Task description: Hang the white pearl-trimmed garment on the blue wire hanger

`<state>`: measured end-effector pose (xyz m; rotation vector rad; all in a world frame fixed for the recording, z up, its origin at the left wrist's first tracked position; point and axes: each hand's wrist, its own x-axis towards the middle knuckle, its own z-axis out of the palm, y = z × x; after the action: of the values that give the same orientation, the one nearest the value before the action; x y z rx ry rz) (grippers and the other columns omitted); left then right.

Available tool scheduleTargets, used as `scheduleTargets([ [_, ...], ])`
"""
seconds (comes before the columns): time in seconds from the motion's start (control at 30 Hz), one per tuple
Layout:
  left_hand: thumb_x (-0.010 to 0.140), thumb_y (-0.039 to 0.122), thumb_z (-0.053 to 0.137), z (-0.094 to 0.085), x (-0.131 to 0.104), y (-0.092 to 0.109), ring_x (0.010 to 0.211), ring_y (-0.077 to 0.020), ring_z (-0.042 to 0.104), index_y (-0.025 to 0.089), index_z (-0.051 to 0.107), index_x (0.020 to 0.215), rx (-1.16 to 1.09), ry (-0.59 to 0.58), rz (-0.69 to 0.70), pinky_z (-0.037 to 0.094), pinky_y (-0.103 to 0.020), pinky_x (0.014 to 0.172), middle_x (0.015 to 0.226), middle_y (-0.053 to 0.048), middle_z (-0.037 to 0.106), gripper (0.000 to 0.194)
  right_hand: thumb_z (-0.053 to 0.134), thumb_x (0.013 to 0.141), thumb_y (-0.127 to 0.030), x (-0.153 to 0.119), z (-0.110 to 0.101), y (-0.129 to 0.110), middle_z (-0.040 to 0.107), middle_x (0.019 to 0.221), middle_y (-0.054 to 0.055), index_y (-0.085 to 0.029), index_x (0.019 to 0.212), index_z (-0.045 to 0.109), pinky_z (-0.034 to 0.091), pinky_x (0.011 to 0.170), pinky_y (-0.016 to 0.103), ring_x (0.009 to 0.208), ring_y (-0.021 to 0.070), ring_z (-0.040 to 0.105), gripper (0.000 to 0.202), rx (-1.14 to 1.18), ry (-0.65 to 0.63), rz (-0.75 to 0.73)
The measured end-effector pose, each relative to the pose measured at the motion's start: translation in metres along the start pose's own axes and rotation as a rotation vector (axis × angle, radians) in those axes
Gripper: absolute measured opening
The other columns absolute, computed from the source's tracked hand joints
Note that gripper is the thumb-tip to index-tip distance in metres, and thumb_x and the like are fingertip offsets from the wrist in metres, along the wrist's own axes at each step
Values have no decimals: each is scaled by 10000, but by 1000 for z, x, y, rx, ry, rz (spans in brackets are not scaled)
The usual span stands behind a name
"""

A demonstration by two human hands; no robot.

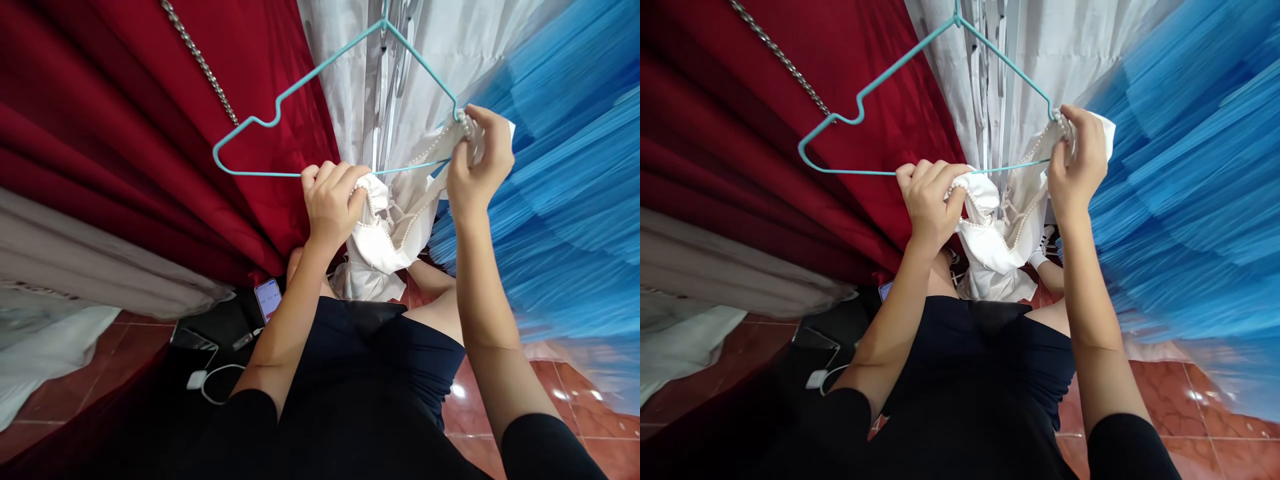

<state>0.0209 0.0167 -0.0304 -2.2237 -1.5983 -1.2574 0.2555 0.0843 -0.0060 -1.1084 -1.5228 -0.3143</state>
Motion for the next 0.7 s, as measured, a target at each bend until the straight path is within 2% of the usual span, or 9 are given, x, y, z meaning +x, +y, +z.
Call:
scheduleTargets([
  [0.07,1019,245,445,1,1,-4,1039,-272,601,268,713,1159,-2,16,12,311,-482,1086,1025,-34,704,303,469,933,-139,11,-1,4,685,1019,57,-233,1067,666,454,865,355,912,177,602,256,11,-21,61],
  [0.13,1016,244,467,0,1,-8,1028,-271,600,275,723,1170,-4,19,32,313,-484,1079,1011,-33,699,300,478,890,-59,20,-3,6,657,903,31,-231,970,656,434,778,327,778,154,548,260,22,-5,107],
  [0.23,1011,236,492,-3,3,-14,1025,-271,601,287,723,1201,-4,-5,54,312,-492,1080,997,-33,688,304,472,894,-21,31,-5,13,621,867,42,-222,903,619,414,755,313,777,149,523,249,64,52,120],
  [0.37,1008,234,513,-11,6,-19,1024,-275,606,286,729,1210,-3,-29,64,309,-508,1083,981,-36,673,300,442,879,16,35,-4,44,624,875,73,-169,886,615,412,739,299,784,136,540,253,74,180,169],
  [0.43,1010,230,517,-14,5,-20,1021,-274,609,286,728,1215,-8,-35,69,313,-511,1079,990,-39,675,300,426,891,6,27,-6,62,623,891,85,-152,916,610,426,741,297,790,132,554,244,84,244,169],
  [0.53,1013,228,521,-14,5,-20,1028,-276,611,287,717,1233,-29,-47,80,319,-519,1076,1017,-47,684,300,431,947,-64,2,-15,79,615,957,107,-149,1021,608,456,772,324,851,157,586,210,123,288,80],
  [0.6,1010,219,527,-11,6,-21,1036,-279,609,288,713,1239,-43,-50,78,320,-523,1076,1026,-52,691,303,453,993,-152,-18,-26,80,611,986,118,-163,1070,623,461,788,353,889,187,591,188,113,279,11],
  [0.7,999,205,542,-6,10,-22,1047,-284,607,285,723,1223,-57,-41,51,321,-524,1078,1026,-54,697,299,507,1006,-253,-39,-45,70,623,947,112,-212,1050,672,461,797,387,912,223,591,176,27,256,-138],
])
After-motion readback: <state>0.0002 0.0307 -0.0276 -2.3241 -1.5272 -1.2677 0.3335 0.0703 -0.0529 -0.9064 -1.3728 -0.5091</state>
